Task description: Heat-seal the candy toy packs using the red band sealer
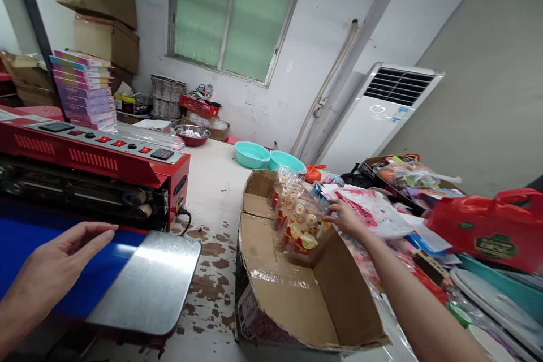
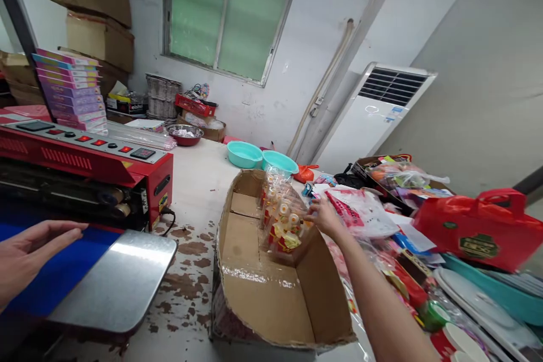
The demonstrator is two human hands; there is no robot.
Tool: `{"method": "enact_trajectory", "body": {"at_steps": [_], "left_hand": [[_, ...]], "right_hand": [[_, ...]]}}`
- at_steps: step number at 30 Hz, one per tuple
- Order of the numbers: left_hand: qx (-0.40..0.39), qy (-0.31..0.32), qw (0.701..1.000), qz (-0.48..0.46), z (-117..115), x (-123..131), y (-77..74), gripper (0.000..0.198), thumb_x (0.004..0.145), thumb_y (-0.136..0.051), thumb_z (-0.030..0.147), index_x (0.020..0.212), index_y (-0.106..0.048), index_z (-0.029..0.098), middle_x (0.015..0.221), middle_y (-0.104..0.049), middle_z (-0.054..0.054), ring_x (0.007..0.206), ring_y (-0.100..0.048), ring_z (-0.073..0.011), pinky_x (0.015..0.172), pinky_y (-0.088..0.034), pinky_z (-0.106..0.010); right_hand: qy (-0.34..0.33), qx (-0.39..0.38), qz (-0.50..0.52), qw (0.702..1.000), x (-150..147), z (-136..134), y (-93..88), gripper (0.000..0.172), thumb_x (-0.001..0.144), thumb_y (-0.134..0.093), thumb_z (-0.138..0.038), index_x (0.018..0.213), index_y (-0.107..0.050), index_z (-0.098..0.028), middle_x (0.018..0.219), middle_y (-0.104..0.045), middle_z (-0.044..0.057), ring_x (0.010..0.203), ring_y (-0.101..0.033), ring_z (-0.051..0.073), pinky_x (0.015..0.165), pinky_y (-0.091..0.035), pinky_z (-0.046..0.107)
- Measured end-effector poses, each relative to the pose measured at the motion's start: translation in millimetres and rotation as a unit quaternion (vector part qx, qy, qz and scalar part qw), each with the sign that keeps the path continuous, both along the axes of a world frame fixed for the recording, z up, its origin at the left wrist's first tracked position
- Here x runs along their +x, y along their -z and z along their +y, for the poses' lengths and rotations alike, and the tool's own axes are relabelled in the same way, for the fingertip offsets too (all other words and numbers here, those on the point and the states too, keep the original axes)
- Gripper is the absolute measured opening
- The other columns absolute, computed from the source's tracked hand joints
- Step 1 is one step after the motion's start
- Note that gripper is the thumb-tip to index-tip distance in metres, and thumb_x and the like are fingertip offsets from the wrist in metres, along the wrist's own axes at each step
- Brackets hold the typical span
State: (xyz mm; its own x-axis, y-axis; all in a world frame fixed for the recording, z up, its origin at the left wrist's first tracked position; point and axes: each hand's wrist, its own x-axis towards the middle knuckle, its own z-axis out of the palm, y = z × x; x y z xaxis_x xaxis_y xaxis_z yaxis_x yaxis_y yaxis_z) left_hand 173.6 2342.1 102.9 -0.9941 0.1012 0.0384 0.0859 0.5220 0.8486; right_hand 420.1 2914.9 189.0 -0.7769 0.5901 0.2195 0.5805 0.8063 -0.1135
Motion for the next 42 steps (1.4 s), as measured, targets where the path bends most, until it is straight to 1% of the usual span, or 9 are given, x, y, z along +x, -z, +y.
{"method": "enact_trajectory", "body": {"at_steps": [6, 11, 14, 16, 20, 24, 28, 35, 42], "left_hand": [[0.061, 0.124, 0.990, 0.013, 40, 22, -25.6, 0.034, 0.076, -0.060, 0.054, 0.099, -0.065, 0.028, 0.100, -0.069, 0.006, 0.101, -0.059, -0.0202, 0.081, -0.043, -0.024], [0.185, 0.268, 0.945, 0.015, 90, 49, -50.7, 0.044, 0.076, -0.064, 0.051, 0.108, -0.060, 0.022, 0.111, -0.065, -0.005, 0.102, -0.060, -0.0214, 0.088, -0.046, -0.031], [0.219, 0.355, 0.909, 0.008, 112, 69, -70.6, 0.075, 0.066, -0.078, 0.041, 0.132, -0.045, 0.028, 0.134, -0.052, -0.008, 0.121, -0.050, -0.0241, 0.097, -0.043, -0.037], [0.282, 0.410, 0.865, -0.067, 121, 76, -77.6, 0.087, 0.060, -0.082, 0.033, 0.136, -0.039, 0.028, 0.134, -0.053, -0.010, 0.117, -0.053, -0.0259, 0.094, -0.045, -0.039], [0.384, 0.419, 0.797, -0.205, 114, 73, -69.7, 0.050, 0.062, -0.078, 0.022, 0.106, -0.057, 0.014, 0.102, -0.069, -0.011, 0.087, -0.066, -0.0224, 0.079, -0.051, -0.035], [0.376, 0.360, 0.824, -0.222, 82, 67, -48.1, 0.040, 0.062, -0.076, 0.015, 0.099, -0.062, 0.014, 0.100, -0.071, -0.009, 0.087, -0.066, -0.0193, 0.079, -0.050, -0.029], [0.364, 0.328, 0.831, -0.261, 48, 69, -31.0, 0.047, 0.062, -0.078, 0.018, 0.106, -0.063, 0.013, 0.102, -0.070, -0.009, 0.090, -0.065, -0.0200, 0.079, -0.050, -0.028], [0.396, 0.212, 0.847, -0.286, 42, 41, -34.2, 0.047, 0.070, -0.074, 0.047, 0.104, -0.062, 0.017, 0.093, -0.069, -0.007, 0.075, -0.065, -0.0168, 0.061, -0.051, -0.026], [0.366, 0.112, 0.878, -0.287, 52, 2, -25.3, 0.035, 0.051, -0.082, 0.032, 0.073, -0.064, 0.011, 0.074, -0.070, -0.009, 0.058, -0.061, -0.0151, 0.047, -0.045, -0.023]], "right_hand": [[-0.165, -0.100, 0.215, 0.957, 0, -73, -49.3, 0.037, 0.067, -0.072, -0.057, 0.066, -0.071, -0.021, 0.114, -0.063, 0.011, 0.111, -0.056, 0.028, 0.093, -0.044, 0.041], [-0.234, -0.131, 0.315, 0.910, -23, -169, -99.1, 0.029, 0.066, -0.078, -0.050, 0.066, -0.073, -0.022, 0.092, -0.068, 0.009, 0.109, -0.058, 0.027, 0.088, -0.048, 0.037], [-0.276, -0.176, 0.333, 0.884, -42, -220, -108.5, 0.025, 0.065, -0.080, -0.047, 0.065, -0.073, -0.023, 0.081, -0.068, 0.008, 0.110, -0.057, 0.027, 0.087, -0.049, 0.037], [-0.301, -0.217, 0.339, 0.865, -56, -247, -103.8, 0.024, 0.065, -0.080, -0.045, 0.065, -0.073, -0.022, 0.083, -0.069, 0.008, 0.107, -0.058, 0.026, 0.084, -0.049, 0.037], [-0.304, -0.284, 0.328, 0.848, -83, -278, -80.9, 0.029, 0.067, -0.079, -0.047, 0.064, -0.071, -0.019, 0.092, -0.067, 0.009, 0.106, -0.058, 0.025, 0.085, -0.048, 0.036], [-0.301, -0.430, 0.198, 0.828, -103, -286, -54.4, 0.035, 0.063, -0.081, -0.049, 0.073, -0.071, -0.017, 0.113, -0.064, 0.011, 0.110, -0.056, 0.025, 0.084, -0.047, 0.033], [-0.253, -0.577, 0.127, 0.766, -121, -297, -25.1, 0.041, 0.057, -0.083, -0.051, 0.069, -0.069, -0.014, 0.095, -0.070, 0.011, 0.087, -0.063, 0.020, 0.072, -0.048, 0.028], [-0.181, -0.624, 0.140, 0.747, -152, -340, 12.9, 0.045, 0.045, -0.087, -0.049, 0.068, -0.072, -0.013, 0.067, -0.068, 0.005, 0.061, -0.058, 0.013, 0.064, -0.046, 0.027], [-0.152, -0.629, 0.160, 0.745, -170, -357, 38.9, 0.039, 0.043, -0.087, -0.042, 0.061, -0.069, -0.012, 0.060, -0.066, 0.004, 0.057, -0.055, 0.011, 0.060, -0.042, 0.024]]}}
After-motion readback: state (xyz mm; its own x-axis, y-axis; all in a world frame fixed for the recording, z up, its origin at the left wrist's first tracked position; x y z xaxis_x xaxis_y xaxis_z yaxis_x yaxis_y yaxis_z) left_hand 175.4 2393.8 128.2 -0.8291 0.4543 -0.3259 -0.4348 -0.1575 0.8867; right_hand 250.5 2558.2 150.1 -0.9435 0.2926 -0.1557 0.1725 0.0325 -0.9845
